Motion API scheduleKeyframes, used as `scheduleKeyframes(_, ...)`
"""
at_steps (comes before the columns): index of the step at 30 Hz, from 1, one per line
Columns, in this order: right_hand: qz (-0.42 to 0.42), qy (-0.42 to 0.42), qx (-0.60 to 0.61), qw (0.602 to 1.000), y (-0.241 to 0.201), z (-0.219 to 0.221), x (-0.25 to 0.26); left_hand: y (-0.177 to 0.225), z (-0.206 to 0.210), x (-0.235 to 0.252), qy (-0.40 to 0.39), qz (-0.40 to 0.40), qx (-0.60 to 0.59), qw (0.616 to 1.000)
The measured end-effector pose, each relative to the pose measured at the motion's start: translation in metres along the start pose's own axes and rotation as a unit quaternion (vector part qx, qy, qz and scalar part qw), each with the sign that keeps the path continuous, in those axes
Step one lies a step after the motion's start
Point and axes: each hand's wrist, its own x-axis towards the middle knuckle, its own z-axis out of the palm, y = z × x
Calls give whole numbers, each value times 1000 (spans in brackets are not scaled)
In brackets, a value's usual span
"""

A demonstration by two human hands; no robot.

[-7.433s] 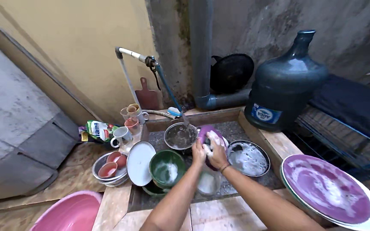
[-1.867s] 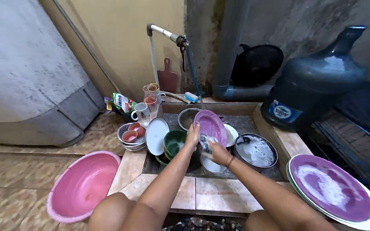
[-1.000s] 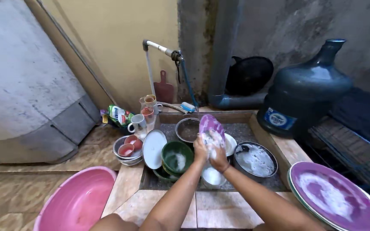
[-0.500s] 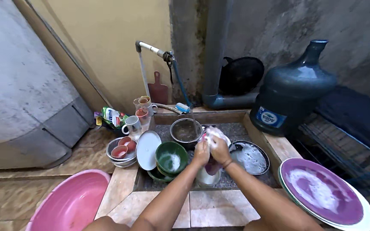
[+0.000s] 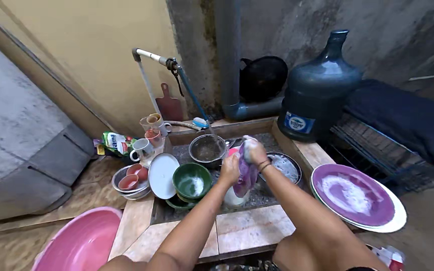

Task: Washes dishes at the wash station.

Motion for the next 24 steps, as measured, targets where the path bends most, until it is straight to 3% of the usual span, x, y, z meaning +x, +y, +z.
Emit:
scheduleKeyframes(3,-132,-48,-164,976,-21,33,-37,-11,2,5,108,-107,-134,979)
scheduleKeyframes(6,-200,-112,-245,942,-21,54,-64,-12,-16,12,226,-242,-255,909)
scheduleKeyframes(9,-385,-2,-219,897,24,69,-55,-17,-40,18,309,-259,-390,828)
scheduleKeyframes(11,-393,49,-171,902,41,63,-38,-20,-51,19,321,-241,-447,800)
scheduleKeyframes(14,-262,76,-59,960,56,47,-11,-23,-58,11,259,-197,-427,844)
scheduleKeyframes(16,-140,83,11,987,57,37,1,-22,-55,3,173,-164,-315,919)
scheduleKeyframes(18,-72,68,26,995,44,30,6,-14,-50,-3,64,-138,-154,976)
scheduleKeyframes(20,-117,44,-30,992,27,29,-2,-10,-41,1,-1,-108,-42,993)
scheduleKeyframes(21,-164,40,-56,984,20,34,-9,-8,-35,5,4,-103,-16,995)
scheduleKeyframes(24,-281,46,-124,950,12,55,-35,12,-21,24,116,-158,-33,980)
